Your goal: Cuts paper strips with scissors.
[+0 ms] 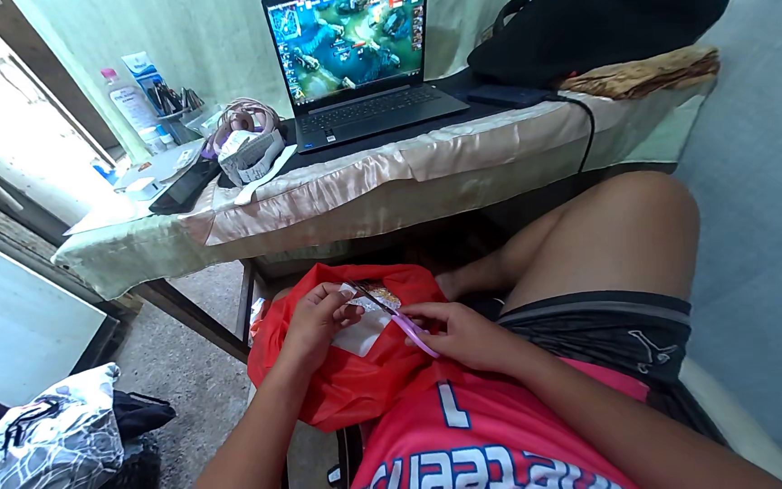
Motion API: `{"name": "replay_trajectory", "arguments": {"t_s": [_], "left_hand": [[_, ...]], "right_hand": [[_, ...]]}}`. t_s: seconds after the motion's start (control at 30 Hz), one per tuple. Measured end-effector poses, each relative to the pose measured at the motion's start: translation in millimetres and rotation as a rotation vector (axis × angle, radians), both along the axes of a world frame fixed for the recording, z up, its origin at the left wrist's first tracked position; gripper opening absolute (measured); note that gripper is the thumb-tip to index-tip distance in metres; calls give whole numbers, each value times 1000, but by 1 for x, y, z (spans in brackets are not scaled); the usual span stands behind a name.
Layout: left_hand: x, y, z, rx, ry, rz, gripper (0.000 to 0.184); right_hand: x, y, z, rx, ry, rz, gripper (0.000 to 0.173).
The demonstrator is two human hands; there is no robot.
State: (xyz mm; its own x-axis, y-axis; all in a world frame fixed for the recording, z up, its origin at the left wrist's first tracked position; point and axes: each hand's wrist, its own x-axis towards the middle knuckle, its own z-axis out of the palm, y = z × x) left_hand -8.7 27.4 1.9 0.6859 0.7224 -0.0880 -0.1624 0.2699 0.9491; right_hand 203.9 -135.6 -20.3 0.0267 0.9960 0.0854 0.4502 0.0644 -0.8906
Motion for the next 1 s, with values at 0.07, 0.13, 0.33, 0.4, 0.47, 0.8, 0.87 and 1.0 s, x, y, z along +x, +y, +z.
{"name": "replay_trajectory", "arguments": {"t_s": [0.07,0.13,0.33,0.4,0.47,0.8,0.87,1.0], "left_hand": [[0,0,-1,4,-1,-3,13],[0,1,-1,12,7,-6,13],[0,1,1,2,17,-4,13],[0,2,1,-15,6,-21,12],[-1,3,1,-25,-2,-30,13],[0,2,1,-4,13,-28,11],[0,2,1,-2,14,-29,11],[0,2,1,-4,20,-25,11]], "right_hand": [[0,0,0,14,5,0,44],[0,-1,0,22,-5,-7,44],[2,0,-2,37,-78,-34,44],[3,0,-2,41,-104,-43,43],[4,0,-1,41,-119,-49,42],[6,0,1,54,-158,-45,42],[6,0,1,55,-157,-48,42],[7,0,0,57,-153,-45,42]]}}
